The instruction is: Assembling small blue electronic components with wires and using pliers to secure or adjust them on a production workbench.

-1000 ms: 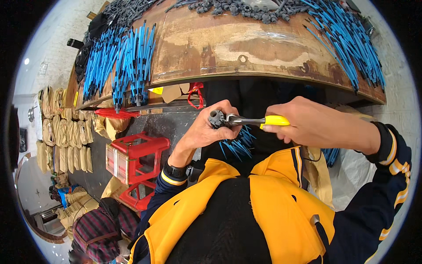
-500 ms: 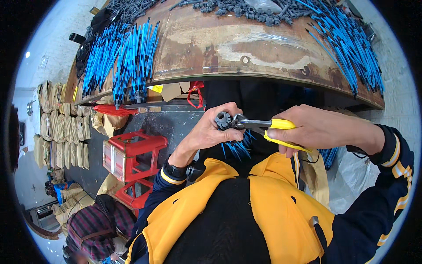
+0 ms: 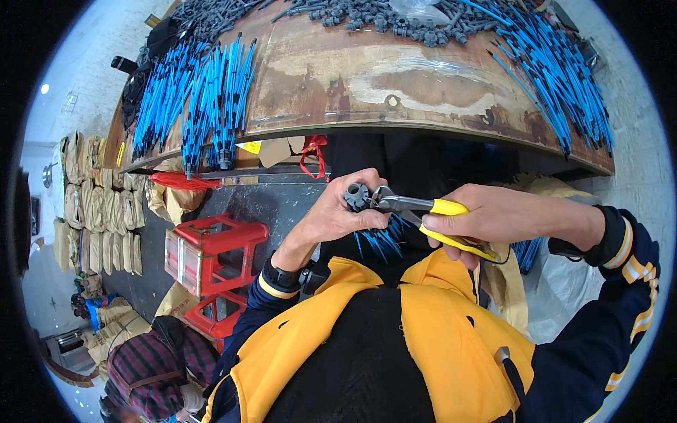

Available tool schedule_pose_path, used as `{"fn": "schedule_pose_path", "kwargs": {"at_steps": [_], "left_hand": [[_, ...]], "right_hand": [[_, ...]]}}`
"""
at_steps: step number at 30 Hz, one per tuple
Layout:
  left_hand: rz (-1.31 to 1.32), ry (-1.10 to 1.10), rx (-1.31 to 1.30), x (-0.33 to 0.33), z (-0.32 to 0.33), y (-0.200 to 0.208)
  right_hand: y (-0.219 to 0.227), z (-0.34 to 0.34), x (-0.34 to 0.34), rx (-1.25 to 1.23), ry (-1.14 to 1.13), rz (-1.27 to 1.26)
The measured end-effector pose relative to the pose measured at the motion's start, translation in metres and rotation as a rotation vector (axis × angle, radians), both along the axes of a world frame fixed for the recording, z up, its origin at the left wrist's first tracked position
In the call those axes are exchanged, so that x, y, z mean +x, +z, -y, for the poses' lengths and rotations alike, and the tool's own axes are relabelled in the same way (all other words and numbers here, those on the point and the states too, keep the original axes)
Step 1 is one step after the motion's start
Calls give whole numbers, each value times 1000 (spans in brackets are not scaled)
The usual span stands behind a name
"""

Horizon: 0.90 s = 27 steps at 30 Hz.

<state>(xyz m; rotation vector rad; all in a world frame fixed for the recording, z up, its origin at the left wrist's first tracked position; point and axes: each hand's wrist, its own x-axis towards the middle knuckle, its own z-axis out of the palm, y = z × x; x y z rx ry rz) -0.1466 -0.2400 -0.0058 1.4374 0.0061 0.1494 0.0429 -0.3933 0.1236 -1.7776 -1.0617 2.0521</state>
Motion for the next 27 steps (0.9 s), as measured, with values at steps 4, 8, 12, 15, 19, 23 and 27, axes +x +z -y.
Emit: {"fn": "schedule_pose_path", "kwargs": {"at_steps": [4,8,12,15,19,23,27], "left_hand": [[-31,-3,-49,-2,4,3],[-62,26,17,2,6,11],[-130,34,9,9,16,23],[-98,60,-45,8,13,24],[46,147,-153,6,12,4],[86,300,-212,4,19,-10],[14,403,-127,-9,18,-23]], "right_hand": [[-2,4,-4,-31,7,26],[25,0,-10,-61,8,292],[46,-6,-5,-5,207,463],[31,-1,-7,146,208,555],[-32,19,-5,393,-80,408],[-46,28,0,384,-285,239],[-65,32,2,482,-239,228]]}}
